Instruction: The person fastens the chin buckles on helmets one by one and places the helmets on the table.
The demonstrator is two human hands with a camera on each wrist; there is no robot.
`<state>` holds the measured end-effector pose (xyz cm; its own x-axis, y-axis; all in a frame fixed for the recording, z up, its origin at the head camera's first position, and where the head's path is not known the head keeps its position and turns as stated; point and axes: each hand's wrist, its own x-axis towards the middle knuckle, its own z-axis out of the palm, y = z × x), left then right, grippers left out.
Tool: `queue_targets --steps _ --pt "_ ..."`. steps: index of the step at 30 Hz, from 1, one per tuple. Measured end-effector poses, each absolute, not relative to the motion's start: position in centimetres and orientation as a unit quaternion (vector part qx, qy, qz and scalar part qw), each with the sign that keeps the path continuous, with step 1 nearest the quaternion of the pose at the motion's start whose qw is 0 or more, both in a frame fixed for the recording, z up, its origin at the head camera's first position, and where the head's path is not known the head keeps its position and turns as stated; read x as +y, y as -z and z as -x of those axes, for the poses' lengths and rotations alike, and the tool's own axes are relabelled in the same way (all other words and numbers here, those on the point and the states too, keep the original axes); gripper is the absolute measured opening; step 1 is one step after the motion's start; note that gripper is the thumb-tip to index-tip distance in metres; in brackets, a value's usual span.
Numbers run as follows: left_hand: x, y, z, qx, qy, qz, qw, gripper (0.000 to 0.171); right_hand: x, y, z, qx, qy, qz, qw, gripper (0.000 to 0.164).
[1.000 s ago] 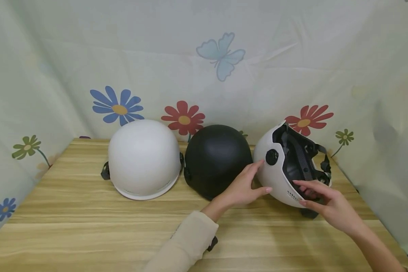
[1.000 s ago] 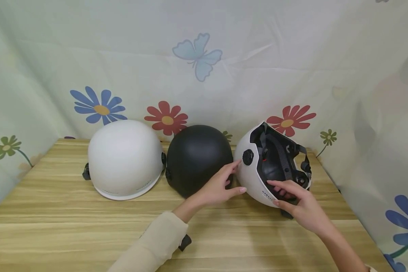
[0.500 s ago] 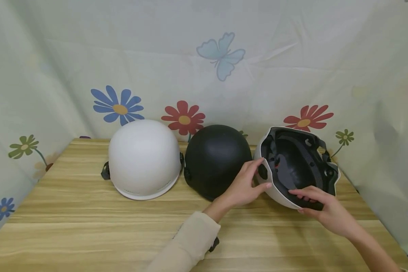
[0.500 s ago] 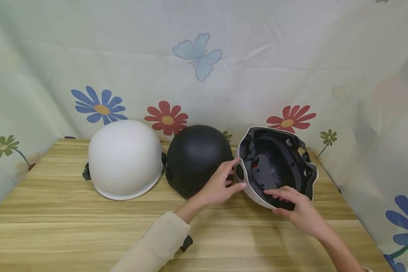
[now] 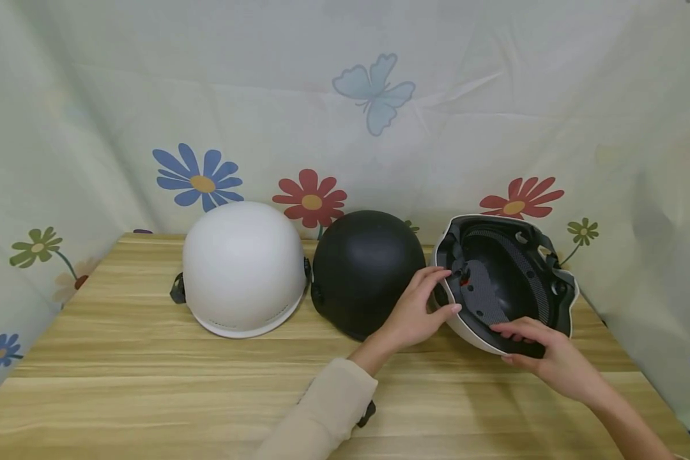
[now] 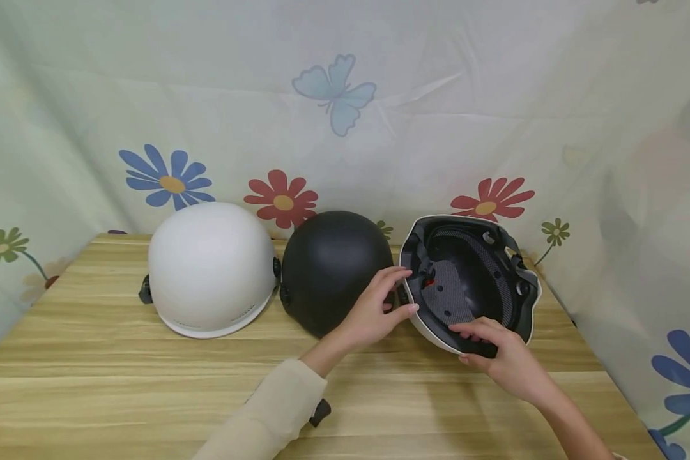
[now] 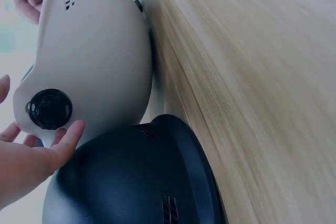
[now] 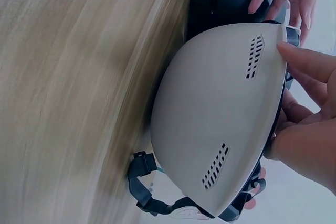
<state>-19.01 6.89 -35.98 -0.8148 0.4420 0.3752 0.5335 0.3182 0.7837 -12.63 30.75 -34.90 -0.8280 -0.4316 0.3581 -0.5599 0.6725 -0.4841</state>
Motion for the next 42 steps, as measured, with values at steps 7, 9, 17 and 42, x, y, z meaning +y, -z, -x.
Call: queue_targets --steps 7,9,17,42 --pt "7.0 35.9 19.1 -0.812 0.51 0.281 0.043 0.043 31.1 35.1 12.7 -0.899 -0.331 -0.276 0.074 0.041" --pt "7.1 35.8 19.1 -0.815 0.508 0.276 0.043 0.041 31.1 35.1 12.8 -0.895 -0.34 -0.281 0.07 0.041" --pt "7.3 35.8 19.0 -0.822 0.5 0.269 0.044 0.041 31.5 34.7 12.6 -0.893 -0.366 -0.26 0.043 0.037" --pt "7.0 36.7 19.0 -0.832 0.473 0.283 0.067 0.041 34.8 33.1 13.9 -0.883 -0.43 -0.182 0.046 0.035"
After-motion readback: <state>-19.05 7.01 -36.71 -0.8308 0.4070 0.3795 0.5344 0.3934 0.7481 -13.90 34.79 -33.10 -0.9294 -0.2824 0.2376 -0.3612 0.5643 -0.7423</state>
